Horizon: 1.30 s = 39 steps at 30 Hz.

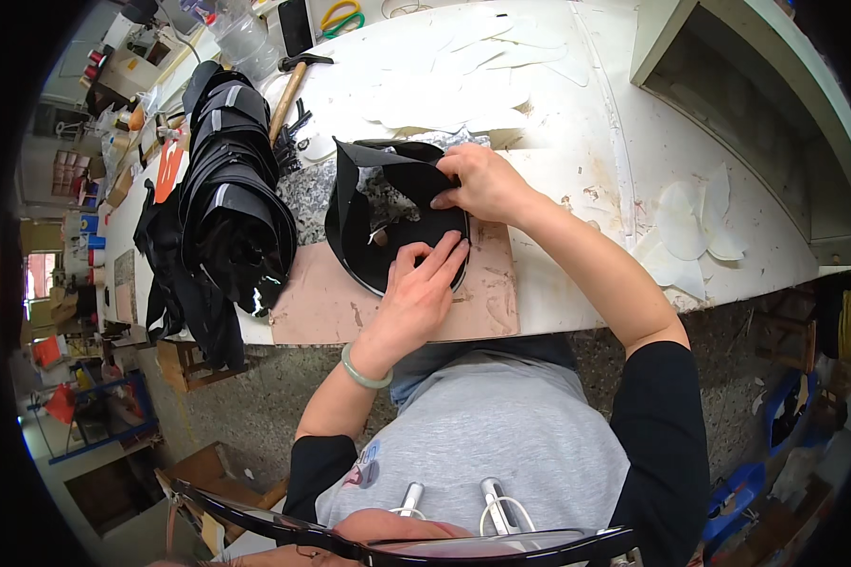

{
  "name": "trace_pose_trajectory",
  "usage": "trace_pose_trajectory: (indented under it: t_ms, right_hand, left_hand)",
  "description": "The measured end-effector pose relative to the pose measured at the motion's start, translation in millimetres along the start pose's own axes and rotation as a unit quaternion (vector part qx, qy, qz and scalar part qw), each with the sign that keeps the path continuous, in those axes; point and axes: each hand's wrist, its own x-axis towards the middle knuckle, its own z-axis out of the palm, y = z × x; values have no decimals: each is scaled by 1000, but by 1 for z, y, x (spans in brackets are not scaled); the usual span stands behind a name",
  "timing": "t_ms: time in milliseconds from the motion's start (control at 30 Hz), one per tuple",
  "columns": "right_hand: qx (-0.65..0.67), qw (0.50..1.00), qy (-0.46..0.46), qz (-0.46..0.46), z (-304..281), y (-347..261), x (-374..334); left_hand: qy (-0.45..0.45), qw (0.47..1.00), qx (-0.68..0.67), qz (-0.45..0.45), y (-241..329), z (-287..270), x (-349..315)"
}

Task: The person fits a piece of fabric into a shoe counter component by hand, wrapping and pressing the edges together along the frame.

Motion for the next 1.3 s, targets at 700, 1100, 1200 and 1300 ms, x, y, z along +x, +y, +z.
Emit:
trace_pose_trajectory:
  t_ms: [700, 1100, 1200, 1300]
  right_hand:
    - [16, 981, -64, -180, 26, -66, -78]
    - [-73, 954, -197, -212, 12, -53, -104]
    - [-108, 948, -202, -223, 15, -62, -103]
    - [-137, 951, -212, -178, 11, -81, -119]
  left_hand:
    - [105, 987, -108, 62, -54, -7, -39]
    - [-51, 993, 97, -45, -91, -46, -75]
    - [-74, 991, 105, -40, -94, -48, -73]
    - [-71, 992, 93, -48, -94, -47, -73]
